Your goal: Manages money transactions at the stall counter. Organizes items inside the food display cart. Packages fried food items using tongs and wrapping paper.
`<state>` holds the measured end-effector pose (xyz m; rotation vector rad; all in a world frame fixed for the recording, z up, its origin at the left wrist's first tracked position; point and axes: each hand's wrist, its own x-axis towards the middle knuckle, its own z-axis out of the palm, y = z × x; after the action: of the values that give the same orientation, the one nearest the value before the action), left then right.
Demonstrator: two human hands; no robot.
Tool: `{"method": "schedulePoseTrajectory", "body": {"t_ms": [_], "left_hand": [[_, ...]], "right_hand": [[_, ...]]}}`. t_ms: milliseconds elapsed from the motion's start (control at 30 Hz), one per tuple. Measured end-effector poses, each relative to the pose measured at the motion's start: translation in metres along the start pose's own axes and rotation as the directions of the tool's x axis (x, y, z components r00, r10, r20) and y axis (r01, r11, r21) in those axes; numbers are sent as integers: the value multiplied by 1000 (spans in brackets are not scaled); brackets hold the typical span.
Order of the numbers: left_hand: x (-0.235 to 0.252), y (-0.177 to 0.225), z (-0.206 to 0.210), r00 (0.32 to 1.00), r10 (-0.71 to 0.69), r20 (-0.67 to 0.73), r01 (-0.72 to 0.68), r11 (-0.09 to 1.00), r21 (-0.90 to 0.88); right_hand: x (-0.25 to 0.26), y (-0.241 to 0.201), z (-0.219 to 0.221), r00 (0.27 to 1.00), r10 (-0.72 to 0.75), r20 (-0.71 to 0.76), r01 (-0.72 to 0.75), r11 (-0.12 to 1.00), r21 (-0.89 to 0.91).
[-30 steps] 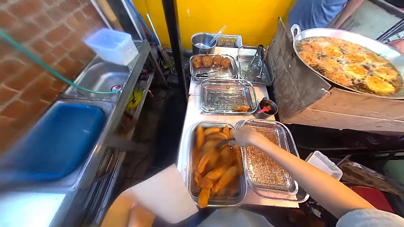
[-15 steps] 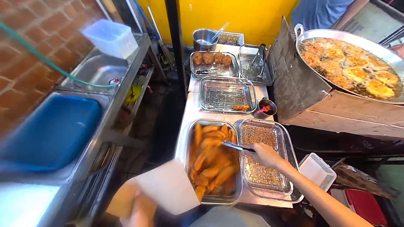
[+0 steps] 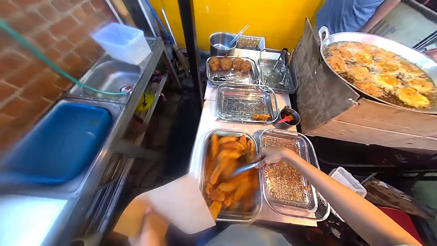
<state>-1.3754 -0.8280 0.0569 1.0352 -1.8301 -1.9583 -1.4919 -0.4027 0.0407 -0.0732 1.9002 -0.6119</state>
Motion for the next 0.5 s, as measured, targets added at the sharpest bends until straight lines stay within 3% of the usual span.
{"method": "schedulePoseTrajectory", "body": {"t_ms": [133,333,500], "left_hand": [[1,-5,-11,1000,3,-26,-3,1000,7],[6,-9,-16,998,-11,-55,10,1000,-5],[11,-4,-15,998,-6,-70,5,1000,-21]], "right_hand": [[13,-12,1,999,-42,23,43,999,-20],[36,-57,21,952,-235,-195,228,972,-61],[2,-78,17,982,-91,-163,19,918,-397]]}}
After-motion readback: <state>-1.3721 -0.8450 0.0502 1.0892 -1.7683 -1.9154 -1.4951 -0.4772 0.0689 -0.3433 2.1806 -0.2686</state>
